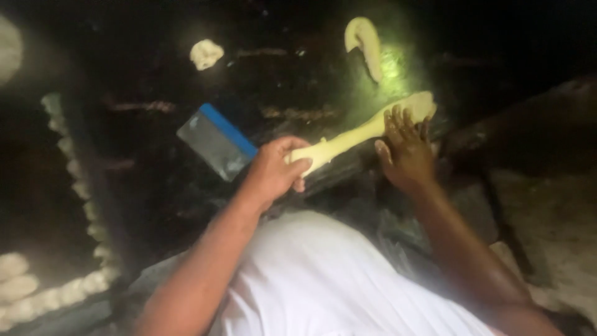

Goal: The person cuts a long strip of dough into pieces using a bench scraper, then rolls each piece between their palms into a ball and places the shaped dough balls onto a tray. They repeat the cutting and rolling cycle, occasionally stretching and repositioning the dough strip on the dark work table.

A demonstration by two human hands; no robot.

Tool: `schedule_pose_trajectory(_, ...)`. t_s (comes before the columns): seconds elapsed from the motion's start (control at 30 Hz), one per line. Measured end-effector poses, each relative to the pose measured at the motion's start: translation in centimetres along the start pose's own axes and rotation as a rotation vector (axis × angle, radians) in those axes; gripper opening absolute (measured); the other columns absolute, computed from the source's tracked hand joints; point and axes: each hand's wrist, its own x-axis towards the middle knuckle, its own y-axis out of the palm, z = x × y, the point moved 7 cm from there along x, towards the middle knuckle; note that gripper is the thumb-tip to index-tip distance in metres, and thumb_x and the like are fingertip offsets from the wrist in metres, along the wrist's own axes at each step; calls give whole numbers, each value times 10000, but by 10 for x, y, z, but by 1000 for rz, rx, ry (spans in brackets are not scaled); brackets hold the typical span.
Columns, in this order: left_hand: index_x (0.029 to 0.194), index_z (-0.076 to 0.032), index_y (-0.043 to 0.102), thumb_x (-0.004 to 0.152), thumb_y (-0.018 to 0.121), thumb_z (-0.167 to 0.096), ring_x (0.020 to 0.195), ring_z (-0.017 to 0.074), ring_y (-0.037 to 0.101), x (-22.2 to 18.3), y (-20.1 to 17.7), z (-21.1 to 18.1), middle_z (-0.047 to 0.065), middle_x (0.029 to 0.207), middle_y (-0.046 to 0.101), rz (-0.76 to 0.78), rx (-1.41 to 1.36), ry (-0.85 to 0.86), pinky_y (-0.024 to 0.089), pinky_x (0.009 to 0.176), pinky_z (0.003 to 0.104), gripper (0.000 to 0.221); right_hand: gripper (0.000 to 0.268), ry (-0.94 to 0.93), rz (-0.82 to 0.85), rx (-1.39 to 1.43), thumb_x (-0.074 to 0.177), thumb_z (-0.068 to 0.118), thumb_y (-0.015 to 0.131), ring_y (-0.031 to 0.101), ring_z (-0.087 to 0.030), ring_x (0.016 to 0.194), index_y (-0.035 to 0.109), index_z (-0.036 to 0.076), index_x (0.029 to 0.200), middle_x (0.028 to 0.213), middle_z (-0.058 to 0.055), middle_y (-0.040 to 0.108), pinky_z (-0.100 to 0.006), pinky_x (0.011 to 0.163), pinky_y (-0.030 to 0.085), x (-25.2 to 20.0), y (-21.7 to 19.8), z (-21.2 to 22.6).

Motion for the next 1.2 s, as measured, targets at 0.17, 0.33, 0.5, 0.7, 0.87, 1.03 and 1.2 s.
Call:
schedule_pose_trajectory(0.17,1162,11,677,848,714,-66,556,99,655,-5,-14,11,91,917,748,45,-29,-25,582,480,268,326,512,-1,-16,22,1079,347,485,458,-356,1480,517,143,1548,1562,-144,529,-591,1268,254,-5,-22,35)
schedule_pose_trajectory(0.33,1185,33,685,865,711,-88,555,110,655,-10,-24,25,117,881,734,77,-71,40,597,486,282,344,609,-198,-59,-87,1013,326,541,373,-393,1496,447,85,1564,1584,-212,465,-579,1229,160,-22,8,65)
schedule_pose_trajectory(0.5,1180,-7,684,849,709,-87,517,122,638,-13,-35,38,105,830,720,81,-61,-5,601,485,290,341,532,26,3,82,1089,332,445,397,-259,1525,419,170,1595,1622,-112,452,-539,1338,107,-18,-8,91)
schedule_pose_trajectory(0.7,1153,-12,672,822,714,-101,528,146,667,-15,-44,47,110,839,729,48,-61,43,602,480,317,346,463,-39,91,-34,1104,306,435,316,-285,1554,478,172,1546,1643,-91,425,-545,1286,88,-27,19,106)
schedule_pose_trajectory(0.87,1215,-44,640,805,732,-117,548,166,706,-19,-54,51,114,826,735,13,-26,90,623,500,328,426,562,-160,-14,-79,1043,304,482,331,-337,1521,449,89,1562,1616,-150,425,-567,1244,102,-41,26,154)
schedule_pose_trajectory(1.03,1210,-75,576,791,797,-183,510,215,708,-26,-68,52,147,744,725,-53,136,97,589,503,362,486,533,101,4,155,1051,309,421,426,-307,1479,461,135,1554,1593,-116,457,-494,1252,276,-50,13,176)
schedule_pose_trajectory(1.2,1147,-92,572,774,823,-228,513,226,725,-28,-72,54,152,751,741,-113,162,157,599,543,378,470,448,-121,75,-1,1095,265,445,397,-318,1508,538,97,1500,1589,-151,518,-606,1279,130,-55,25,200)
